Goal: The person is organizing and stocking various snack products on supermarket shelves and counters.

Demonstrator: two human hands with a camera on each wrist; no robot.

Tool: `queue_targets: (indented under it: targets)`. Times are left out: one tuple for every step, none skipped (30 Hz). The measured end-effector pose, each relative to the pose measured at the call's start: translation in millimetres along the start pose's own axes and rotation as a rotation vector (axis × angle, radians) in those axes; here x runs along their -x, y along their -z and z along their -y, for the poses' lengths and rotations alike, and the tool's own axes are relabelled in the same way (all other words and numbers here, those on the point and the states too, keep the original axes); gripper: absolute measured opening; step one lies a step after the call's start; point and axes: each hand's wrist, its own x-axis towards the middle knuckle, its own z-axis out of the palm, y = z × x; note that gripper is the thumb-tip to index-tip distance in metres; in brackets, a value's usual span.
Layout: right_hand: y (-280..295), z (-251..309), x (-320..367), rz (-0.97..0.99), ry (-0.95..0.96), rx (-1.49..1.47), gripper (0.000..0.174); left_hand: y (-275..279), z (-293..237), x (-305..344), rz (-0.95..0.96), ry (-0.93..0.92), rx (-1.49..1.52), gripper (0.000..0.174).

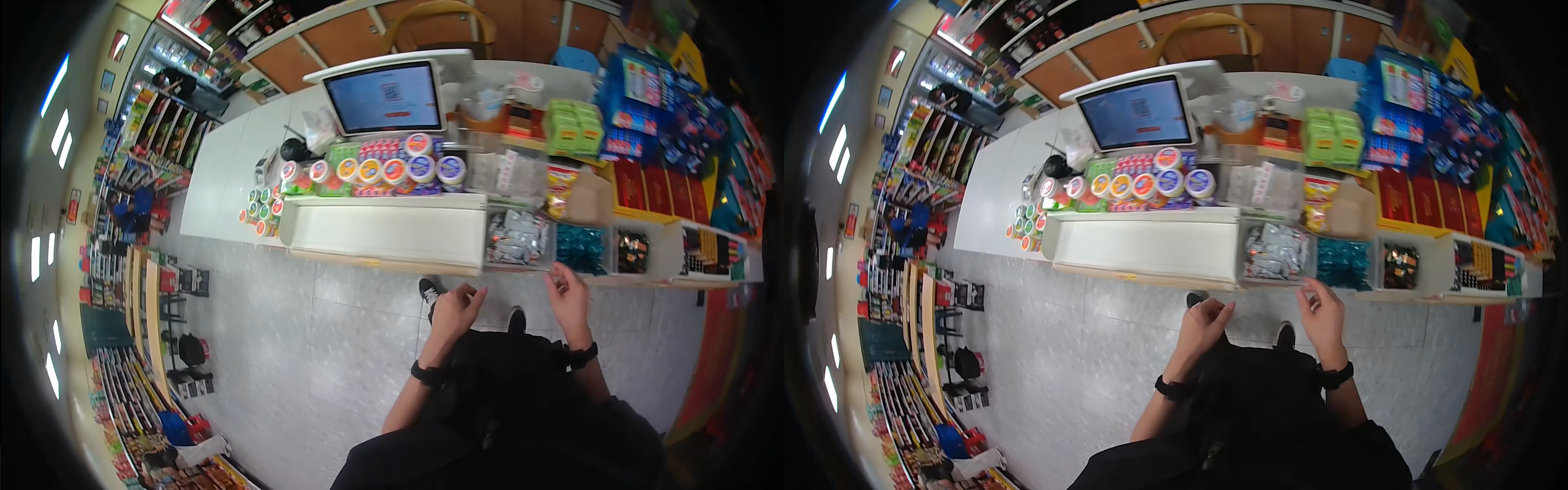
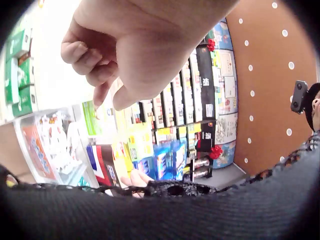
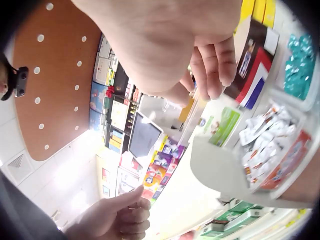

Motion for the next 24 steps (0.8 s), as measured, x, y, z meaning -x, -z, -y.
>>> queue_targets:
  targets:
    - [-20.9, 16.2, -12.2, 0.000, 0.020, -0.022, 0.037, 15.1, 13.2, -6.3, 0.000, 0.043, 0.025, 0.042]
    - [-41.5, 29.8, -24.9, -0.008, 0.035, -0.042, 0.042, 32.1, 26.8, -14.3, 0.009, 0.082, 0.049, 0.040]
    - [-60.7, 38.6, -38.4, 0.000, 0.082, 0.007, 0.053, 49.4, 41.0, -22.9, 0.022, 0.081, 0.059, 0.040]
    - [-78.9, 49.1, -52.5, -0.006, 0.076, 0.027, 0.053, 64.0, 54.3, -31.5, 0.002, 0.063, 0.093, 0.039]
    - [-96.7, 61.4, -67.6, -0.044, 0.090, 0.050, 0.057, 77.0, 65.6, -41.1, -0.019, 0.047, 0.132, 0.037]
    - [-111.1, 74.6, -79.1, -0.074, 0.098, 0.075, 0.060, 94.6, 68.5, -47.5, 0.000, 0.055, 0.153, 0.037]
    - [-122.4, 89.2, -90.3, -0.076, 0.083, 0.094, 0.060, 114.9, 70.4, -54.5, 0.012, 0.072, 0.128, 0.036]
    - [-133.3, 106.9, -104.3, -0.110, 0.091, 0.121, 0.063, 133.6, 74.4, -64.7, 0.023, 0.079, 0.094, 0.036]
    - [-143.7, 121.2, -116.7, -0.149, 0.091, 0.147, 0.066, 146.1, 82.0, -72.9, 0.031, 0.093, 0.105, 0.034]
    - [-152.3, 129.8, -127.0, -0.171, 0.064, 0.159, 0.066, 157.2, 86.9, -80.7, 0.066, 0.082, 0.100, 0.034]
    - [-157.9, 135.4, -136.2, -0.177, 0.093, 0.209, 0.065, 166.1, 90.3, -89.1, 0.086, 0.075, 0.109, 0.034]
    - [-161.4, 138.3, -144.0, -0.182, 0.118, 0.263, 0.064, 172.1, 93.0, -97.1, 0.109, 0.067, 0.118, 0.033]
    - [-163.4, 137.4, -151.9, -0.206, 0.081, 0.284, 0.064, 173.5, 97.4, -104.6, 0.093, 0.020, 0.137, 0.031]
    - [-163.9, 133.3, -157.5, -0.173, 0.080, 0.301, 0.063, 176.5, 98.1, -111.0, 0.142, 0.013, 0.137, 0.031]
    - [-161.9, 129.9, -155.1, -0.137, 0.081, 0.317, 0.062, 179.1, 96.3, -118.5, 0.170, -0.007, 0.125, 0.031]
    - [-158.7, 131.0, -147.2, -0.154, 0.052, 0.334, 0.062, 179.4, 93.0, -125.1, 0.191, -0.028, 0.113, 0.031]
    - [-155.1, 134.8, -140.6, -0.206, 0.002, 0.298, 0.061, 177.6, 89.5, -129.7, 0.204, -0.046, 0.119, 0.030]
    - [-151.2, 139.5, -134.3, -0.253, -0.041, 0.256, 0.059, 175.7, 86.4, -132.8, 0.224, -0.051, 0.118, 0.030]
    - [-146.8, 146.0, -125.3, -0.303, 0.013, 0.232, 0.058, 173.4, 82.8, -135.6, 0.258, -0.056, 0.152, 0.030]
    - [-144.9, 146.3, -115.3, -0.311, 0.007, 0.233, 0.058, 170.8, 79.4, -138.5, 0.288, -0.061, 0.185, 0.030]
    - [-141.5, 145.3, -104.2, -0.319, -0.018, 0.209, 0.058, 167.4, 77.3, -141.1, 0.295, -0.064, 0.182, 0.030]
    - [-138.0, 144.0, -94.3, -0.327, -0.041, 0.183, 0.057, 162.8, 76.4, -142.8, 0.325, -0.089, 0.184, 0.029]
    - [-138.2, 137.1, -87.1, -0.309, -0.025, 0.181, 0.058, 157.4, 73.9, -143.9, 0.355, -0.114, 0.187, 0.030]
    - [-139.2, 129.5, -80.7, -0.316, -0.028, 0.177, 0.058, 151.2, 69.1, -144.2, 0.358, -0.119, 0.181, 0.030]
